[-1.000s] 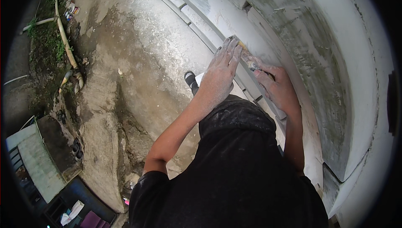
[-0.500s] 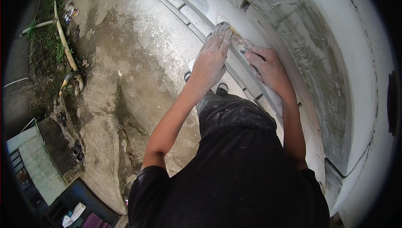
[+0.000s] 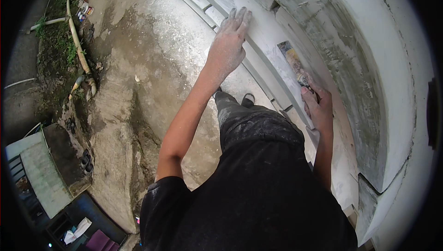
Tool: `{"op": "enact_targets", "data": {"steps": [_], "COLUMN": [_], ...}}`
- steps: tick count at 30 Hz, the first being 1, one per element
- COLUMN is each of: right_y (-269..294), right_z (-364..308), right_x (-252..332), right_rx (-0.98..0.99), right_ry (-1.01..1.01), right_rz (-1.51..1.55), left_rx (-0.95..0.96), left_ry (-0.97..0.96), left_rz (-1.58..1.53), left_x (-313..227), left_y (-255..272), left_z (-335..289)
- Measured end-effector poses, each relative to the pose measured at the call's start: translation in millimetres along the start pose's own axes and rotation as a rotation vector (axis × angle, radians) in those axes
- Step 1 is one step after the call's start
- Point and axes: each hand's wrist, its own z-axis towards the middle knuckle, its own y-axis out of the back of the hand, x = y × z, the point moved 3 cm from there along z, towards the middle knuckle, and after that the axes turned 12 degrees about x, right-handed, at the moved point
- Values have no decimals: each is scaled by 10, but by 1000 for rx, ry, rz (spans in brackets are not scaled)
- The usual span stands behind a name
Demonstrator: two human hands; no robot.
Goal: Using a putty knife and hands to apply and smooth wall putty into cracks and imperfections on an exterior wall ledge.
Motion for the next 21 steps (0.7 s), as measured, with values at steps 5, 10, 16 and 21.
{"op": "enact_targets", "data": {"steps": [5,10,16,21], "right_y": [87,129,136,180], "right_z": [-125,-179,-26,-122], "right_x": [-171,-246,-519,-350], "right_rx": [-167,-188,-252,-154], "right_ry": [171,156,278,117], "right_rz": [105,53,-37,-26], "left_rx": [286,-13,219,47], "left_ry": [-305,138,-189,182], "left_rz": [94,251,188,323], "left_x": [-343,723,-66,590], "left_y": [-381,31,-332,-11], "left_z": [-204,69,-41,-17]}}
